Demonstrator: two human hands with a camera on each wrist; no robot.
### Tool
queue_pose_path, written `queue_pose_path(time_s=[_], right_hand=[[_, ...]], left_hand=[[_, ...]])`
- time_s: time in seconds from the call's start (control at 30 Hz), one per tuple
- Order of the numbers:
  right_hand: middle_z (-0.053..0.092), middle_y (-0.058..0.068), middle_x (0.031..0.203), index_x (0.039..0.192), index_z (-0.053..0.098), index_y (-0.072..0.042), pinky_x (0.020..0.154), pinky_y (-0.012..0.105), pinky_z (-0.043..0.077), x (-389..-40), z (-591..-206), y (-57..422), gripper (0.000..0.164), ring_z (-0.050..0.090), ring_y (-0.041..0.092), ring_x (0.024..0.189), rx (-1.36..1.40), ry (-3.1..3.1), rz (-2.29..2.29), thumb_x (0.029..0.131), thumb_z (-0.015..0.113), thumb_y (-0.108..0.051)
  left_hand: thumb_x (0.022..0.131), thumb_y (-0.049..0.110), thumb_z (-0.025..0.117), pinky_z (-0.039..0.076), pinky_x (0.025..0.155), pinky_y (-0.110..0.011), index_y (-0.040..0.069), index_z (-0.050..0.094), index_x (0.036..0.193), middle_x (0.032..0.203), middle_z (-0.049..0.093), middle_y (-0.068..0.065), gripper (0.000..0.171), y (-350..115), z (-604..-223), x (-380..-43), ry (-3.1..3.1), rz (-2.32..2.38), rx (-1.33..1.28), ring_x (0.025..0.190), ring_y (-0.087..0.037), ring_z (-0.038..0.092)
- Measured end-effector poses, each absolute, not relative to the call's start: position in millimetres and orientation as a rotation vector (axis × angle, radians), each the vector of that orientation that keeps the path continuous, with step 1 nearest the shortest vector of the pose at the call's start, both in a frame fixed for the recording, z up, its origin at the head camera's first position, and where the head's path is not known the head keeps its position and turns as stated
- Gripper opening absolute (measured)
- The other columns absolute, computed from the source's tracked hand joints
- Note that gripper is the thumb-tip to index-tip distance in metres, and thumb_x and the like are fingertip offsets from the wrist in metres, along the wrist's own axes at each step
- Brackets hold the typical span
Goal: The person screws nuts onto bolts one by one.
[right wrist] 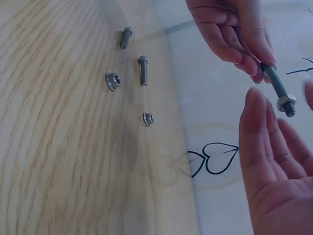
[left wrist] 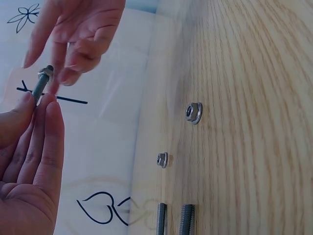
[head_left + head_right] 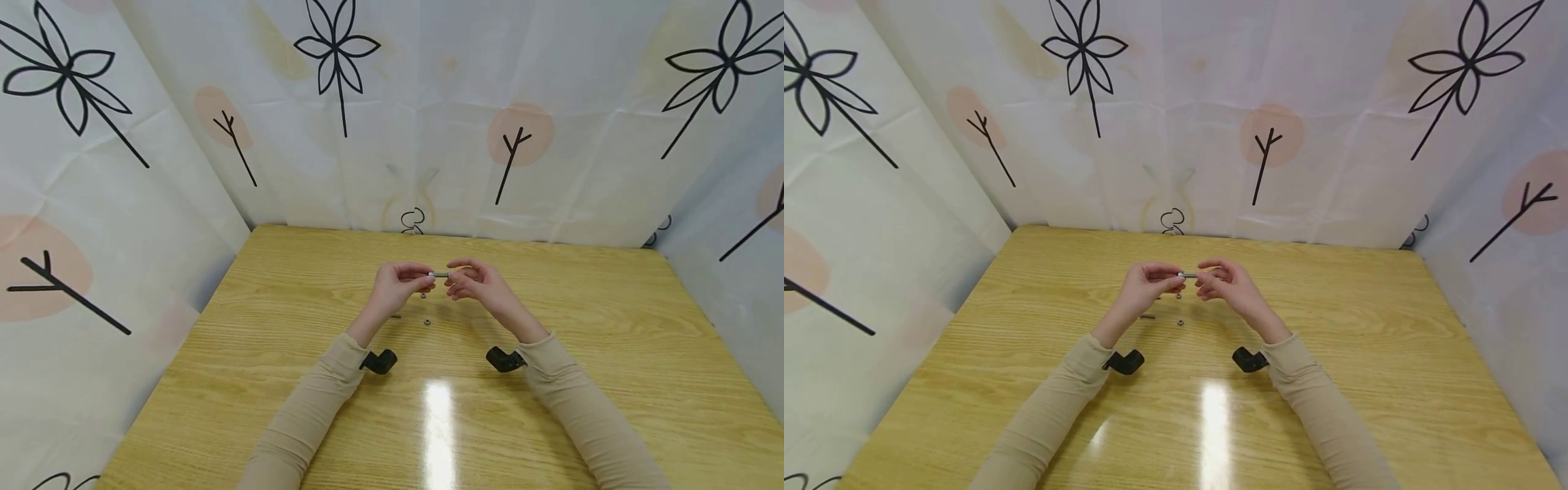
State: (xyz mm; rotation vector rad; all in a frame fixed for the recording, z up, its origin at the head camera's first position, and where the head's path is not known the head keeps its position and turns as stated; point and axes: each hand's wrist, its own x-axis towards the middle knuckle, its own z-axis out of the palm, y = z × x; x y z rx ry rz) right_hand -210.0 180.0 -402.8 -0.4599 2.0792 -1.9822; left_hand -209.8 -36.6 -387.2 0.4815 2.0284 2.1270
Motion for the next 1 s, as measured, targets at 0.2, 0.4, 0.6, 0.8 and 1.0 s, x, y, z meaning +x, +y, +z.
queue_pose_path(time_s=[0.2, 0.4, 0.6, 0.8, 1.0], right_hand=[[0.062, 0.029, 0.101, 0.113, 0.056, 0.011, 0.082, 0.054, 0.055, -210, -401, 182, 0.028, 0.067, 0.024, 0.083, -0.469, 2.104, -1.984, 0.096, 0.060, -0.010], [0.063, 0.019, 0.092, 0.110, 0.056, 0.011, 0.071, 0.041, 0.059, -210, -400, 180, 0.035, 0.064, 0.020, 0.076, -0.422, 2.127, -1.924, 0.100, 0.054, -0.023], [0.059, 0.029, 0.109, 0.121, 0.052, 0.009, 0.089, 0.059, 0.049, -209, -401, 183, 0.032, 0.065, 0.033, 0.092, -0.487, 2.071, -2.006, 0.095, 0.061, -0.006], [0.063, 0.022, 0.092, 0.108, 0.057, 0.012, 0.070, 0.038, 0.058, -210, -400, 182, 0.034, 0.064, 0.022, 0.078, -0.480, 2.135, -1.926, 0.100, 0.054, -0.020], [0.061, 0.025, 0.103, 0.119, 0.052, 0.009, 0.083, 0.054, 0.054, -209, -400, 180, 0.031, 0.066, 0.031, 0.087, -0.452, 2.119, -1.959, 0.096, 0.060, -0.012]], left_hand=[[0.088, -0.002, 0.067, 0.058, 0.080, -0.044, -0.015, 0.066, 0.104, 0.092, 0.069, -0.023, 0.021, -36, -386, -210, 2.032, 2.126, 0.489, 0.084, -0.033, 0.069], [0.088, -0.002, 0.067, 0.056, 0.082, -0.050, -0.014, 0.065, 0.106, 0.095, 0.069, -0.024, 0.022, -34, -400, -219, 2.015, 2.125, 0.492, 0.084, -0.032, 0.070], [0.086, 0.004, 0.071, 0.059, 0.078, -0.042, -0.011, 0.068, 0.104, 0.092, 0.070, -0.021, 0.023, -32, -412, -225, 2.014, 2.169, 0.470, 0.081, -0.028, 0.070], [0.085, 0.006, 0.072, 0.060, 0.076, -0.038, -0.010, 0.068, 0.104, 0.091, 0.071, -0.017, 0.024, -31, -413, -224, 2.037, 2.154, 0.487, 0.079, -0.024, 0.071], [0.086, 0.005, 0.071, 0.059, 0.079, -0.042, -0.014, 0.065, 0.107, 0.092, 0.070, -0.019, 0.028, -33, -413, -225, 2.016, 2.157, 0.466, 0.081, -0.025, 0.071]])
